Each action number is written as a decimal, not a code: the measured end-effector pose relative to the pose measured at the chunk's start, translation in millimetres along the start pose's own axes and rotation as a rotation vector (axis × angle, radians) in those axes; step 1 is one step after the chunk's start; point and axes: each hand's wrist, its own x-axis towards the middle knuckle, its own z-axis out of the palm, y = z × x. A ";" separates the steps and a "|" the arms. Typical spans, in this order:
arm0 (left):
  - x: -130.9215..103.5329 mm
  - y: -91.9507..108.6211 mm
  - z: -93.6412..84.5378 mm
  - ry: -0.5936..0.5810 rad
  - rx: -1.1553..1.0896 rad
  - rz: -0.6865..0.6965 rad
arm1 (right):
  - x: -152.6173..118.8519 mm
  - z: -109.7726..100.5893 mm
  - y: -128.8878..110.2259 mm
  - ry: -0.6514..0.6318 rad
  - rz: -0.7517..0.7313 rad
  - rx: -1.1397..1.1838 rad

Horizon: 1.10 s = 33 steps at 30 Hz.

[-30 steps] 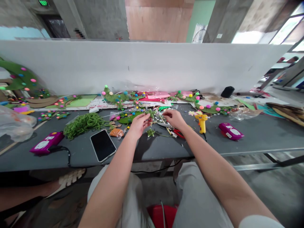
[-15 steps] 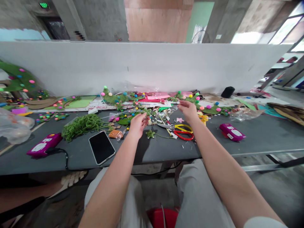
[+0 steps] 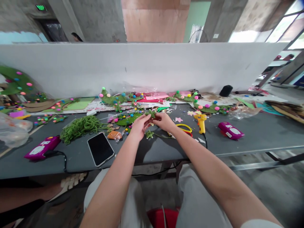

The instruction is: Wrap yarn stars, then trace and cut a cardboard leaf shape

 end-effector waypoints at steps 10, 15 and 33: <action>-3.1 3.8 -1.1 0.009 -0.043 -0.072 | 0.8 10.3 1.2 0.127 0.008 0.005; -3.4 6.3 -3.9 0.007 -0.135 -0.125 | 1.3 8.0 2.4 0.206 -0.015 0.007; 0.7 2.3 -4.6 -0.006 -0.232 -0.195 | 7.6 -20.3 20.7 0.110 0.101 0.190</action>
